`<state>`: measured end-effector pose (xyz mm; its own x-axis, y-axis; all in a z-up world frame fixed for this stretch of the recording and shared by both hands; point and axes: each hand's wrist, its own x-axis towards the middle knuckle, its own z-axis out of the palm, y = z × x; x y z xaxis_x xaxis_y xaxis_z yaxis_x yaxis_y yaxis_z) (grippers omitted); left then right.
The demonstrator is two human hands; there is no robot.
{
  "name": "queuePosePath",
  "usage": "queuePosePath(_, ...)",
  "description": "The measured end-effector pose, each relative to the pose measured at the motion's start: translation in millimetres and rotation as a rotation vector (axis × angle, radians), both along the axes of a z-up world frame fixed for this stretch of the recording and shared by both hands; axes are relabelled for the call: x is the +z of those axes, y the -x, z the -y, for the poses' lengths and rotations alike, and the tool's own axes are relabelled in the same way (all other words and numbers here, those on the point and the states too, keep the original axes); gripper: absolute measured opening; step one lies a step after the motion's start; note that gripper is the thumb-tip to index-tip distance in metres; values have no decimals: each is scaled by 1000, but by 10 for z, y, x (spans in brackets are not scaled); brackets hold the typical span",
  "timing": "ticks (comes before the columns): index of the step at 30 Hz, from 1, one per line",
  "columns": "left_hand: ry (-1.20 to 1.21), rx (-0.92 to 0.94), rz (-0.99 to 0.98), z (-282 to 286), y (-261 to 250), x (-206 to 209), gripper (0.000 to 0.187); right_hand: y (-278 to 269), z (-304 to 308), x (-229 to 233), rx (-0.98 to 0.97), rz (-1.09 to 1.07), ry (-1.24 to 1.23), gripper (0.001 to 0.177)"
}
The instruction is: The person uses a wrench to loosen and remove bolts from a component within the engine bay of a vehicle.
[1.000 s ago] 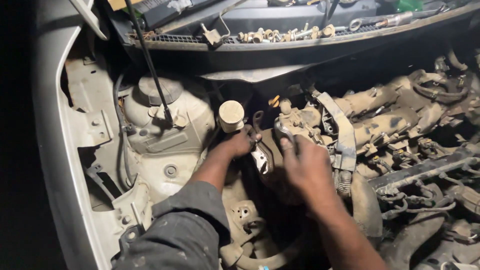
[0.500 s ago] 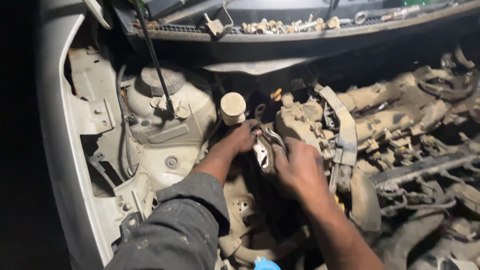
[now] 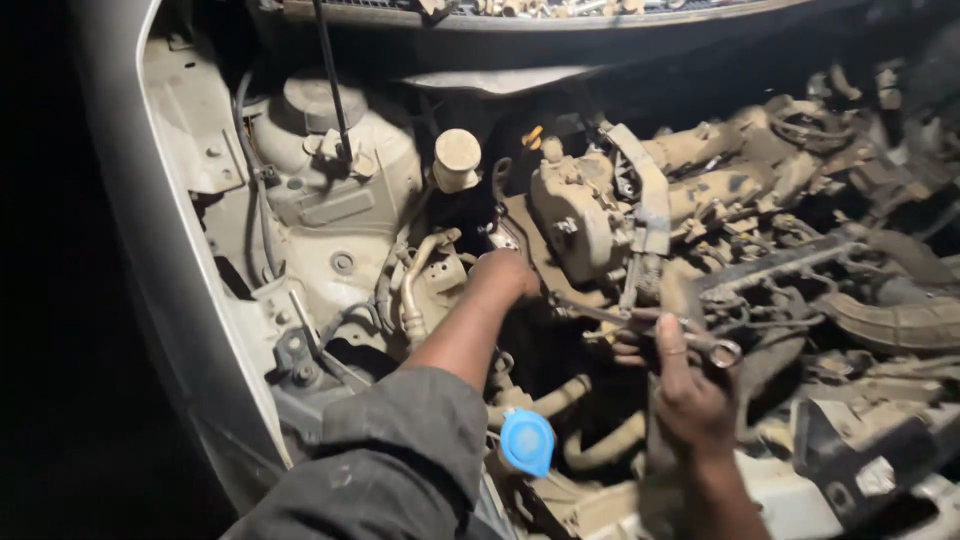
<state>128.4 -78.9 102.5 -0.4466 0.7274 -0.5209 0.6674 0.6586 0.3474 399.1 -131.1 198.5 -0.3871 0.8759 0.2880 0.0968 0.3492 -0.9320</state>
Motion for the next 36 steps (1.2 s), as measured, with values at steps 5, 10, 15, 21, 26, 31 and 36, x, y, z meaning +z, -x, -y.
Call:
queuePosePath(5, -83, 26, 86, 171, -376, -495, 44, -111, 433, -42, 29, -73, 267, 32)
queuePosePath(10, -321, 615, 396, 515, -798, -709, 49, -248, 573, 64, -65, 264, 213, 30)
queuePosePath(15, -444, 893, 818, 531, -793, -771, 56, -560, 599, 102, 193, 359, 2, 44)
queuePosePath(21, -11, 101, 210, 465, -420, -1002, 89, -480, 171, 10, 579, 563, -516, 56)
queuePosePath(26, -93, 91, 112, 499, -460, -1047, 76, -315, -10, -213, 747, 739, -673, 44)
queuePosePath(31, -348, 768, 902, 565, -589, -902, 36, -254, -315, -185, 797, 670, -808, 40)
queuePosePath(36, -335, 1027, 1318, 522, -609, -1177, 14, 29, -527, -54, 668, 535, -763, 22)
